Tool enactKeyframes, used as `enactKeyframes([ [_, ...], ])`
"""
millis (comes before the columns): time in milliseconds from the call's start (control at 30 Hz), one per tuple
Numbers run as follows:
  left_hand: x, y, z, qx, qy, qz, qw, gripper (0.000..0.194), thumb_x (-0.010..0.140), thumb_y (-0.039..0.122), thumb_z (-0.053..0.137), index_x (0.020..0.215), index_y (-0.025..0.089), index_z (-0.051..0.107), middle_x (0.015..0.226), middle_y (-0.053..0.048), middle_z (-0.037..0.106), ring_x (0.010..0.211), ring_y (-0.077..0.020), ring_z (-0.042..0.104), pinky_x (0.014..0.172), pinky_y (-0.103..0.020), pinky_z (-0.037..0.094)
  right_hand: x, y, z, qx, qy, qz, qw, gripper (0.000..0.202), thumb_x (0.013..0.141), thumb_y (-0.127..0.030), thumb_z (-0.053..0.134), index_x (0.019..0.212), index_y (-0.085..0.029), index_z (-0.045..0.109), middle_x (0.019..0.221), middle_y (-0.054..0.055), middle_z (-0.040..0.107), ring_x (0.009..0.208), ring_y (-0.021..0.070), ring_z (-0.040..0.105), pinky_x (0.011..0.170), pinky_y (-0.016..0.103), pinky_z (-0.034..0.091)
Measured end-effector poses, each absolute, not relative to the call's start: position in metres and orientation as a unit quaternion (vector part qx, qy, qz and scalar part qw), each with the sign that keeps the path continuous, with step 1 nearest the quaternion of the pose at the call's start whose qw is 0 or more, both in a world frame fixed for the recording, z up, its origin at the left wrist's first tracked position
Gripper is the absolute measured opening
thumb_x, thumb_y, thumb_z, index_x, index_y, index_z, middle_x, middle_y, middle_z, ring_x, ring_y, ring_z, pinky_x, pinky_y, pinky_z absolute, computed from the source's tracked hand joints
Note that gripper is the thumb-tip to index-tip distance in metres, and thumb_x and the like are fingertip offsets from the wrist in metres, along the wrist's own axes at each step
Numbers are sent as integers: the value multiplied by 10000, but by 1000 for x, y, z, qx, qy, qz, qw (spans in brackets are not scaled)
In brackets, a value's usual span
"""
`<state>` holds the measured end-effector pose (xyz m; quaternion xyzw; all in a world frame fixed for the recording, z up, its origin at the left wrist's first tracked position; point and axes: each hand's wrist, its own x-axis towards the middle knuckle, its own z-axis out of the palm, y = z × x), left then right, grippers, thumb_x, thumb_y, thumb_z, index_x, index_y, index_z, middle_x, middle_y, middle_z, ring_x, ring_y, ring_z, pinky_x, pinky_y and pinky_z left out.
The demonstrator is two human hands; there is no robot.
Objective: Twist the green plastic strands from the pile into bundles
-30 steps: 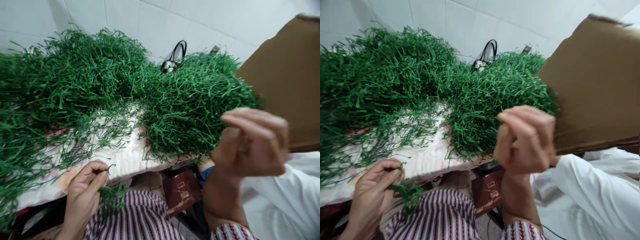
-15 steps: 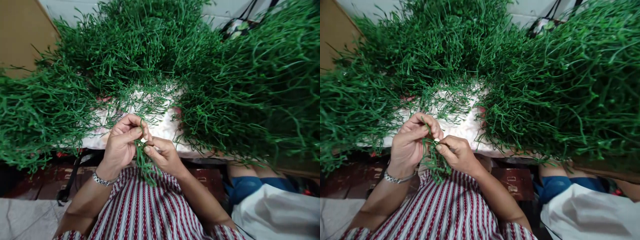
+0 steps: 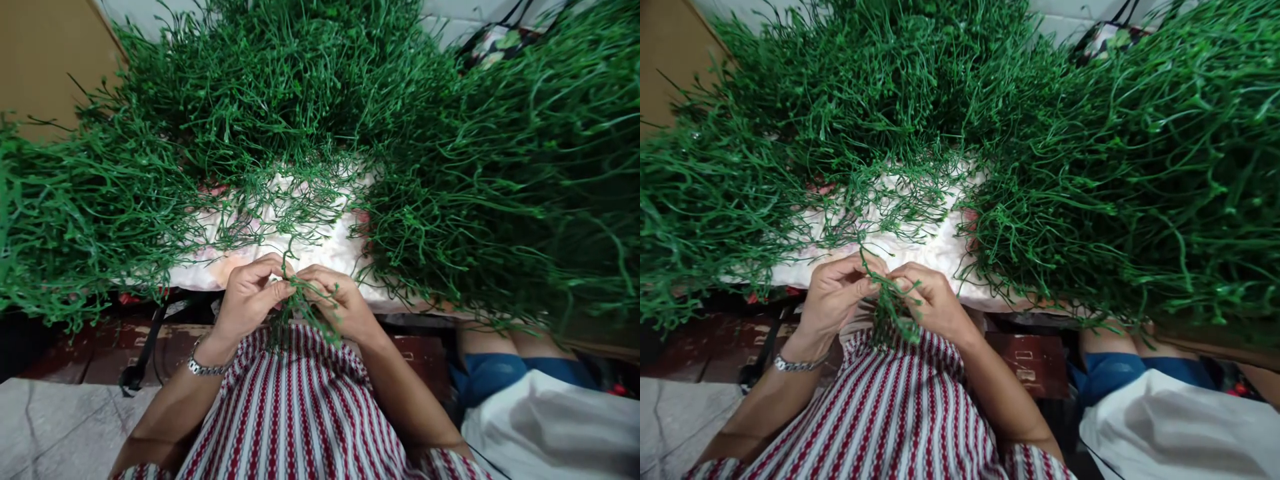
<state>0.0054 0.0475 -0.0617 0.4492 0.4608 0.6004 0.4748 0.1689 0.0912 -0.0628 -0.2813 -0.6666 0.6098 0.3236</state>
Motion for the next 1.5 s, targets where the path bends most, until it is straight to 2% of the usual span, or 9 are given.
enactKeyframes([
  [167, 5, 43, -55, 551, 537, 518, 373, 99, 735, 109, 622, 656, 159, 588, 715, -16, 588, 702, -125, 548, 644, -229, 425, 191, 107, -52, -275, -640, 583, 418, 276, 924, -352, 445, 951, -163, 645, 880, 70, 646, 819, 163, 627, 757, 310, 502],
  [300, 10, 41, -49, 611, 546, 462, 339, 126, 763, 104, 569, 647, 151, 560, 667, -7, 558, 651, -106, 532, 604, -209, 418, 187, 106, -50, -231, -771, 485, 343, 216, 852, -259, 587, 1031, -145, 628, 924, 77, 642, 848, 152, 605, 782, 287, 485],
  [500, 19, 38, -50, 599, 569, 477, 299, 166, 777, 98, 571, 618, 146, 564, 639, 1, 562, 605, -90, 527, 580, -198, 418, 171, 93, -68, -227, -767, 422, 426, 144, 832, -157, 595, 970, -148, 635, 862, 61, 633, 826, 145, 598, 761, 273, 473],
  [633, 21, 35, -52, 588, 554, 532, 255, 90, 760, 92, 606, 691, 150, 598, 713, -14, 596, 674, -106, 563, 630, -211, 438, 170, 89, -78, -241, -725, 462, 450, 65, 840, -175, 580, 903, -167, 595, 857, 49, 611, 826, 149, 586, 761, 285, 473],
  [767, 17, 33, -55, 579, 558, 500, 321, 139, 782, 126, 585, 658, 158, 531, 703, -3, 553, 665, -104, 521, 614, -216, 404, 173, 87, -83, -244, -703, 522, 418, 46, 860, -215, 553, 884, -176, 546, 839, 32, 593, 782, 138, 576, 714, 267, 467],
  [967, 12, 33, -61, 498, 551, 444, 502, 91, 809, 195, 544, 725, 167, 521, 705, 11, 518, 598, -90, 445, 537, -204, 346, 177, 89, -79, -264, -755, 477, 364, 72, 866, -239, 541, 865, -167, 547, 775, 13, 558, 722, 122, 537, 682, 242, 428],
  [1100, 13, 35, -59, 507, 566, 415, 500, 45, 803, 191, 541, 762, 172, 544, 630, 39, 472, 550, -79, 389, 513, -196, 312, 177, 90, -81, -236, -783, 457, 350, 109, 883, -265, 504, 836, -167, 511, 793, 34, 540, 764, 141, 518, 699, 264, 418],
  [1367, 5, 38, -57, 644, 506, 399, 414, 170, 821, 192, 520, 654, 163, 518, 649, 0, 485, 669, -129, 466, 629, -252, 363, 176, 90, -87, -162, -813, 472, 300, 206, 930, -309, 397, 805, -166, 479, 719, 20, 478, 672, 129, 473, 632, 255, 399],
  [1500, 3, 37, -59, 643, 530, 392, 391, 156, 810, 165, 530, 655, 164, 537, 616, 9, 497, 653, -128, 473, 628, -255, 367, 175, 87, -88, -205, -765, 533, 299, 159, 903, -307, 469, 954, -159, 496, 836, 41, 536, 758, 131, 529, 692, 256, 439],
])
